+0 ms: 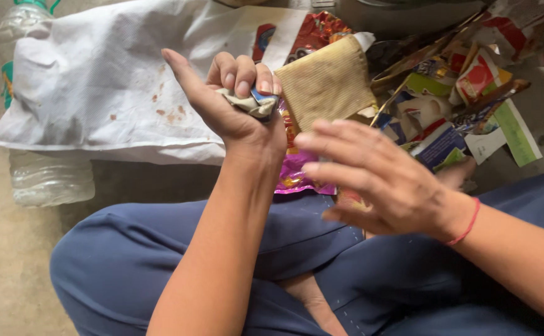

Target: The person sits on the floor and sorts through a pile of waste, picking up various items such as plastic wrappers and cardboard. They use a small piece of cardboard to rub and clean the items before placing them into a black trash bag.

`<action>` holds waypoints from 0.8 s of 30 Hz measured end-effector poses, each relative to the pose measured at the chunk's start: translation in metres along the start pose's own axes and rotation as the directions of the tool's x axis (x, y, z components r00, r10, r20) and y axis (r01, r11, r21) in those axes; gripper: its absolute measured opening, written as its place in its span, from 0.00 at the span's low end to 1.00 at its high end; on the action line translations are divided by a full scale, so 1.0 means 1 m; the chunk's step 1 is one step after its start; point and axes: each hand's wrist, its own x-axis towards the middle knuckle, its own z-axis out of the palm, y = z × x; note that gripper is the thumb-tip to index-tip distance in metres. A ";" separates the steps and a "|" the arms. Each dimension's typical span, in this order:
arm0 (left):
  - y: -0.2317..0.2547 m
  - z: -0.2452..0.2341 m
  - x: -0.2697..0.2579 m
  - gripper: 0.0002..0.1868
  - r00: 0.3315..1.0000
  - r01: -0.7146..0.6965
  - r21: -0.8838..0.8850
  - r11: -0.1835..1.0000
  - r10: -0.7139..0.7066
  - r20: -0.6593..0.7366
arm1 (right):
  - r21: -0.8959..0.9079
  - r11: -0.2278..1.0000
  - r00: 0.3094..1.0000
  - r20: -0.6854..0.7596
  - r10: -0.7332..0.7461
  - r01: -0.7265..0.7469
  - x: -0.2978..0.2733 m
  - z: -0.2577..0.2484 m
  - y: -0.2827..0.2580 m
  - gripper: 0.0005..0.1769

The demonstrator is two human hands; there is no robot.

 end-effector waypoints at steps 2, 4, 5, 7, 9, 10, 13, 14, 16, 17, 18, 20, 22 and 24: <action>0.005 -0.005 0.003 0.38 1.000 -0.011 0.007 1.000 0.011 -0.010 | -0.041 0.999 0.999 -0.040 0.029 -0.030 0.002 -0.001 0.002 0.31; -0.002 -0.008 0.005 0.38 1.000 -0.008 0.024 1.000 0.008 -0.008 | -0.077 0.995 0.994 -0.096 0.054 -0.061 0.004 -0.004 0.003 0.30; -0.008 -0.009 0.005 0.37 0.997 0.062 0.023 0.998 -0.061 -0.054 | -0.110 0.992 0.995 -0.091 0.047 -0.057 0.006 -0.003 0.002 0.29; -0.026 -0.010 0.002 0.39 0.969 0.204 0.012 0.979 -0.201 -0.144 | -0.177 0.983 0.996 -0.082 0.038 -0.052 0.007 -0.002 -0.001 0.29; -0.042 -0.011 -0.008 0.42 0.938 0.337 -0.007 0.941 -0.336 -0.083 | -0.244 0.969 0.996 -0.089 0.029 -0.050 0.010 -0.003 0.001 0.32; -0.052 -0.010 -0.015 0.43 0.917 0.398 0.002 0.917 -0.398 -0.018 | -0.277 0.959 0.995 -0.093 0.026 -0.051 0.012 -0.004 0.002 0.33; -0.074 -0.002 -0.050 0.50 0.718 0.623 0.010 0.782 -0.577 0.390 | -0.376 0.911 0.981 -0.158 0.116 -0.168 0.017 -0.014 0.008 0.33; -0.077 0.000 -0.059 0.48 0.699 0.644 0.106 0.757 -0.640 0.320 | -0.396 0.896 0.976 -0.160 0.146 -0.199 0.017 -0.021 0.010 0.31; -0.083 0.003 -0.074 0.45 0.657 0.684 0.290 0.670 -0.738 0.155 | -0.431 0.862 0.963 -0.169 0.211 -0.265 0.012 -0.035 0.014 0.26; -0.085 0.004 -0.078 0.48 0.608 0.714 0.289 0.638 -0.769 0.196 | -0.403 0.871 0.959 -0.150 0.242 -0.282 0.009 -0.039 0.019 0.21; -0.087 0.004 -0.080 0.51 0.556 0.743 0.289 0.604 -0.797 0.237 | -0.374 0.878 0.954 -0.129 0.271 -0.300 0.005 -0.043 0.024 0.18; -0.094 0.005 -0.085 0.53 0.480 0.771 0.328 0.546 -0.837 0.263 | -0.244 0.878 0.910 -0.154 0.384 -0.412 -0.005 -0.047 0.033 0.22; -0.099 0.006 -0.090 0.55 0.441 0.771 0.394 0.501 -0.866 0.237 | -0.026 0.823 0.808 -0.210 0.551 -0.568 -0.015 -0.054 0.039 0.33; -0.101 0.008 -0.087 0.59 0.404 0.756 0.463 0.464 -0.886 0.228 | 0.182 0.802 0.745 -0.298 0.597 -0.569 -0.023 -0.066 0.041 0.38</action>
